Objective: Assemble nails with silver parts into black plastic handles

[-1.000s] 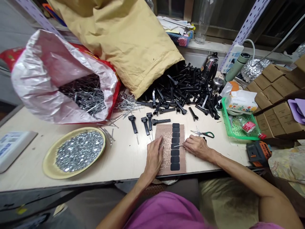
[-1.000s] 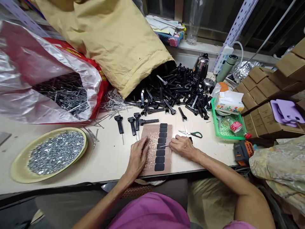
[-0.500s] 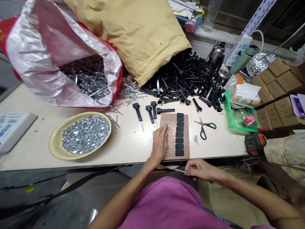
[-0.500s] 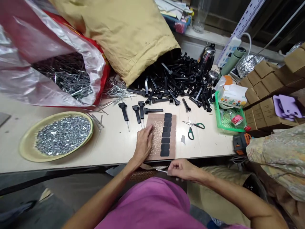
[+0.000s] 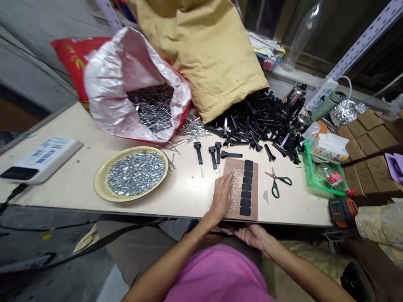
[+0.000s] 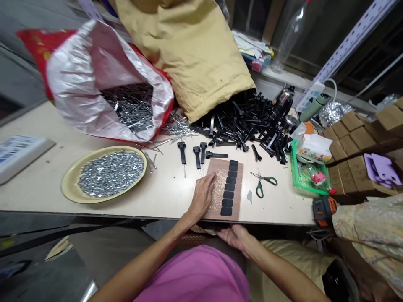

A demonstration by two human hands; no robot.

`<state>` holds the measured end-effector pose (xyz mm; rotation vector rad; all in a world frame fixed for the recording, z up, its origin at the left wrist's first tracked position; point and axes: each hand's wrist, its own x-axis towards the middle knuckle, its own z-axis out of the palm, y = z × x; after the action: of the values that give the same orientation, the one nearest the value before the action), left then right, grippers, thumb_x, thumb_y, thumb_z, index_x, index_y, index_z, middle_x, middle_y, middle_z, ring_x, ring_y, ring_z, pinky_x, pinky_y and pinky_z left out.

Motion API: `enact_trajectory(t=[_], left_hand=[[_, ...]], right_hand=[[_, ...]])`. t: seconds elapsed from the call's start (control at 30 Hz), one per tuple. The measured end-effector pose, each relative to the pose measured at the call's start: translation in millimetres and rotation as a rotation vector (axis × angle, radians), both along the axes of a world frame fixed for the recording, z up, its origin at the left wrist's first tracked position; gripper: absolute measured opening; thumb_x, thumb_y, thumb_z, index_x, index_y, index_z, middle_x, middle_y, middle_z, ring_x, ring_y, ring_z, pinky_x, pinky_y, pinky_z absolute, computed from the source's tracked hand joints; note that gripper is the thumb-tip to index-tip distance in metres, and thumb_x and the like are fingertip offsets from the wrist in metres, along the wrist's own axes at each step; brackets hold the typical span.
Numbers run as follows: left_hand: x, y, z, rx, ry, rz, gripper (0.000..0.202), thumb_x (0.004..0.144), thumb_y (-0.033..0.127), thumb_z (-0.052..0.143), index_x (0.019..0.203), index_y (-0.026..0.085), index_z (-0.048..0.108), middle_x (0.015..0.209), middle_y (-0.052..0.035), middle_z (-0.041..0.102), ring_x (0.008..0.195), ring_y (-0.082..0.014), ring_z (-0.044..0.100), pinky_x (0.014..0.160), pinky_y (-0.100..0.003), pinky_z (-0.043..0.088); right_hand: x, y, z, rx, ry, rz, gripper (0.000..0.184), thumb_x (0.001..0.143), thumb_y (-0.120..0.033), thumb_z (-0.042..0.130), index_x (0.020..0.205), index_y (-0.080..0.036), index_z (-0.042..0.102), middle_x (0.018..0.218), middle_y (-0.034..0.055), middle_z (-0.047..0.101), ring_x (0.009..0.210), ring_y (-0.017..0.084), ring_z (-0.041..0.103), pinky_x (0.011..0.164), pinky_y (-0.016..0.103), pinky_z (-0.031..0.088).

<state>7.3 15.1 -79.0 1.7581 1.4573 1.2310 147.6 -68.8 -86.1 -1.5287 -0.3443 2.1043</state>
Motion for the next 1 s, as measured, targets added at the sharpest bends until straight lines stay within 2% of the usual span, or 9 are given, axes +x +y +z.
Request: enact_trajectory(t=[0.13, 0.2, 0.33, 0.43, 0.53, 0.67, 0.77, 0.87, 1.0], left_hand=[[-2, 1, 5.8, -0.06, -0.249, 0.046, 0.033, 0.089, 0.025, 0.038, 0.115, 0.019, 0.058, 0.108, -0.0106, 0.062, 0.101, -0.0208, 0.057, 0.092, -0.04, 0.044], [-10, 1, 10.6, -0.138, -0.442, 0.142, 0.03, 0.089, 0.031, 0.042, 0.111, 0.019, 0.059, 0.102, -0.0086, 0.063, 0.097, -0.0191, 0.06, 0.088, -0.037, 0.046], [-38, 6, 17.9, -0.234, -0.773, 0.368, 0.031, 0.086, 0.037, 0.048, 0.109, 0.017, 0.055, 0.094, -0.0061, 0.062, 0.085, -0.0163, 0.063, 0.078, -0.032, 0.051], [-57, 8, 20.3, -0.23, -0.857, 0.464, 0.031, 0.083, 0.038, 0.053, 0.105, 0.017, 0.054, 0.09, -0.0051, 0.061, 0.079, -0.0151, 0.063, 0.071, -0.029, 0.052], [-68, 3, 24.6, -0.236, -0.803, 0.476, 0.029, 0.084, 0.038, 0.051, 0.102, 0.015, 0.054, 0.087, -0.0061, 0.063, 0.073, -0.015, 0.063, 0.066, -0.029, 0.053], [-93, -3, 38.4, -0.078, -0.454, 0.491, 0.026, 0.087, 0.034, 0.047, 0.105, 0.018, 0.058, 0.092, -0.0078, 0.065, 0.078, -0.0175, 0.063, 0.068, -0.031, 0.052], [-134, 4, 46.7, 0.099, 0.0, 0.633, 0.024, 0.088, 0.028, 0.045, 0.103, 0.019, 0.061, 0.099, -0.01, 0.065, 0.095, -0.0234, 0.058, 0.083, -0.038, 0.047], [-178, 19, 43.8, -0.064, 0.394, 0.718, 0.024, 0.087, 0.019, 0.043, 0.095, 0.015, 0.065, 0.091, -0.0129, 0.064, 0.09, -0.0277, 0.055, 0.081, -0.042, 0.045], [-199, 34, 32.5, -0.28, 0.679, 0.653, 0.024, 0.085, 0.015, 0.043, 0.083, 0.016, 0.067, 0.086, -0.0114, 0.062, 0.084, -0.0266, 0.054, 0.072, -0.036, 0.044]], right_hand=[[-10, -18, 26.7, -0.179, 0.119, 0.169, 0.036, 0.081, -0.047, 0.058, 0.082, -0.011, 0.058, 0.076, 0.01, 0.065, 0.075, 0.016, 0.067, 0.077, 0.028, 0.051], [-15, -14, 50.4, -0.026, 0.126, 0.392, 0.041, 0.08, -0.05, 0.059, 0.095, -0.012, 0.059, 0.077, 0.0073, 0.065, 0.07, 0.017, 0.067, 0.069, 0.03, 0.053], [-33, 46, 89.9, 1.021, -0.45, 0.725, 0.029, 0.095, -0.034, 0.04, 0.099, -0.016, 0.063, 0.084, 0.0077, 0.065, 0.078, 0.017, 0.062, 0.073, 0.032, 0.05], [-59, 116, 87.9, 1.704, -0.977, 1.011, 0.03, 0.094, -0.014, 0.035, 0.111, -0.018, 0.06, 0.107, 0.0119, 0.063, 0.085, 0.02, 0.057, 0.072, 0.033, 0.048], [-90, 174, 65.5, 2.021, -1.231, 1.333, 0.028, 0.091, -0.007, 0.04, 0.108, -0.017, 0.059, 0.124, 0.0125, 0.056, 0.081, 0.018, 0.055, 0.067, 0.032, 0.046], [-118, 219, 42.0, 2.299, -1.17, 1.577, 0.019, 0.09, -0.01, 0.044, 0.089, -0.015, 0.062, 0.098, 0.0095, 0.065, 0.083, 0.02, 0.055, 0.07, 0.032, 0.045], [-126, 235, 41.9, 2.506, -1.066, 1.446, 0.022, 0.091, -0.008, 0.042, 0.085, -0.015, 0.062, 0.092, 0.0085, 0.066, 0.087, 0.02, 0.055, 0.077, 0.033, 0.044], [-131, 237, 51.9, 2.611, -0.903, 1.042, 0.024, 0.092, -0.009, 0.039, 0.09, -0.015, 0.062, 0.091, 0.008, 0.066, 0.093, 0.019, 0.056, 0.086, 0.034, 0.043], [-143, 221, 66.1, 2.363, -0.724, 0.717, 0.023, 0.094, -0.014, 0.039, 0.103, -0.016, 0.059, 0.089, 0.0082, 0.065, 0.088, 0.018, 0.058, 0.079, 0.031, 0.048]])
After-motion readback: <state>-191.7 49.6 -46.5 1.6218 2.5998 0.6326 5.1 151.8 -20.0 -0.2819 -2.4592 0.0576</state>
